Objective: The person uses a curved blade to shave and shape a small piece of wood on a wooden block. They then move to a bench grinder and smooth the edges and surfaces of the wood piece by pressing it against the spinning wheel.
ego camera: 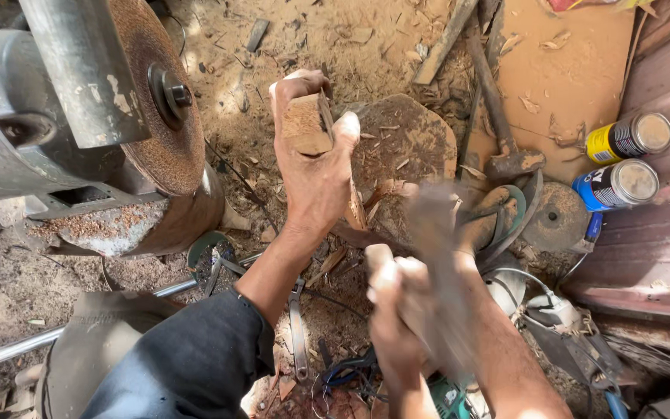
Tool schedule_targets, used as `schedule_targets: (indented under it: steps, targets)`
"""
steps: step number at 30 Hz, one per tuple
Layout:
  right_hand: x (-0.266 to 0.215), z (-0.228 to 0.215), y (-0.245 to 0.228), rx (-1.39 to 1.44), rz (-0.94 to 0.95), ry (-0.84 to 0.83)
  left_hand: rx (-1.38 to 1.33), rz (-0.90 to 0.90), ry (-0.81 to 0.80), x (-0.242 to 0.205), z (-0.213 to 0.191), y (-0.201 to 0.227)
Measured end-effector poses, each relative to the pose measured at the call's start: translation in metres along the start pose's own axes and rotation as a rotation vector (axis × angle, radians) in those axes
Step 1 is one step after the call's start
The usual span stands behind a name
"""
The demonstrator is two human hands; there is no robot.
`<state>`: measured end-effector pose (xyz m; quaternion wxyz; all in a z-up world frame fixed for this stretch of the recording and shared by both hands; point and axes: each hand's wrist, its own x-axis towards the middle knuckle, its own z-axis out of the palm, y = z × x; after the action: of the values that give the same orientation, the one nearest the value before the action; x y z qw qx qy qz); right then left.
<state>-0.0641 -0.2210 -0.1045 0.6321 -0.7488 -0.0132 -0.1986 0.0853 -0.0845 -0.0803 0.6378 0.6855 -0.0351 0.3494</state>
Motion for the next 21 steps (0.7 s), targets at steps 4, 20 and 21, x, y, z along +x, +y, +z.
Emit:
schedule_targets:
  steps: [4,20,21]
  targets:
    - [0.035,0.021,0.006,-0.116,0.024,-0.183,-0.05,-0.065,0.047,0.012,-0.006,0.016]
    - [0.03,0.005,0.031,0.109,0.2,-0.251,-0.172,-0.149,-0.036,-0.006,-0.013,0.014]
    - [0.029,-0.002,0.021,0.216,0.372,-0.232,-0.373,-0.244,-0.078,-0.008,-0.014,0.016]
